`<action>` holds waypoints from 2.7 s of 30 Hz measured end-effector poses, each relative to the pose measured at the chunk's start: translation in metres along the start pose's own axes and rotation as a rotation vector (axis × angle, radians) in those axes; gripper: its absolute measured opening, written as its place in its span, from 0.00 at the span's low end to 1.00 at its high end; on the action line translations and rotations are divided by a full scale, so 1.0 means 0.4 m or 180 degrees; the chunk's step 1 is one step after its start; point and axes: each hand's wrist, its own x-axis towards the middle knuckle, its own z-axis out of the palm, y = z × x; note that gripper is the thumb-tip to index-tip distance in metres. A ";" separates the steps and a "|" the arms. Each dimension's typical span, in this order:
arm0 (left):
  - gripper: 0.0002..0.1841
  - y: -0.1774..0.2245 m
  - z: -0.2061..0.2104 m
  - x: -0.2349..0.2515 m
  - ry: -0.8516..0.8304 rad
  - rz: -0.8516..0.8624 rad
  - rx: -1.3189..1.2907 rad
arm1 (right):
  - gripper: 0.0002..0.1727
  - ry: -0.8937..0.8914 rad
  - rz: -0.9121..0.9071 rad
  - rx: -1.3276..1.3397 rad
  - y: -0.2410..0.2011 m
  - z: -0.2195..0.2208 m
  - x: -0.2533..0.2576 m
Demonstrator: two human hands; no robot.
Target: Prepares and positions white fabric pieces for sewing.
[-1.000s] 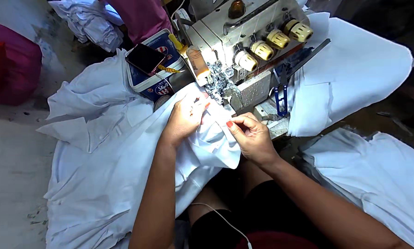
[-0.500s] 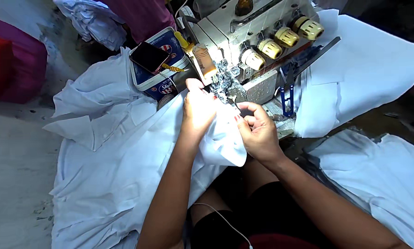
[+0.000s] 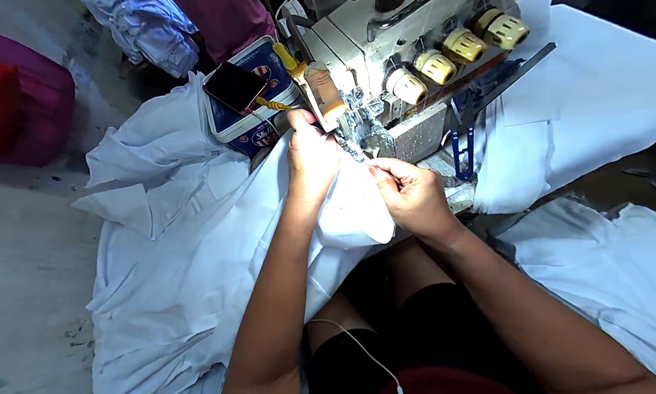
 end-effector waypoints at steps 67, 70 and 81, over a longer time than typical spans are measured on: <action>0.21 0.098 -0.317 -0.367 -0.2145 0.2563 0.1180 | 0.13 -0.0837 -0.1655 0.0551 -0.089 -0.166 -0.124; 0.21 0.115 -0.384 -0.353 -0.1974 0.2284 0.1526 | 0.13 -0.0913 -0.0450 0.0540 -0.043 -0.050 -0.094; 0.27 0.128 -0.318 -0.208 -0.2798 0.2492 -0.0497 | 0.14 -0.1476 -0.1963 0.1858 -0.237 -0.181 -0.120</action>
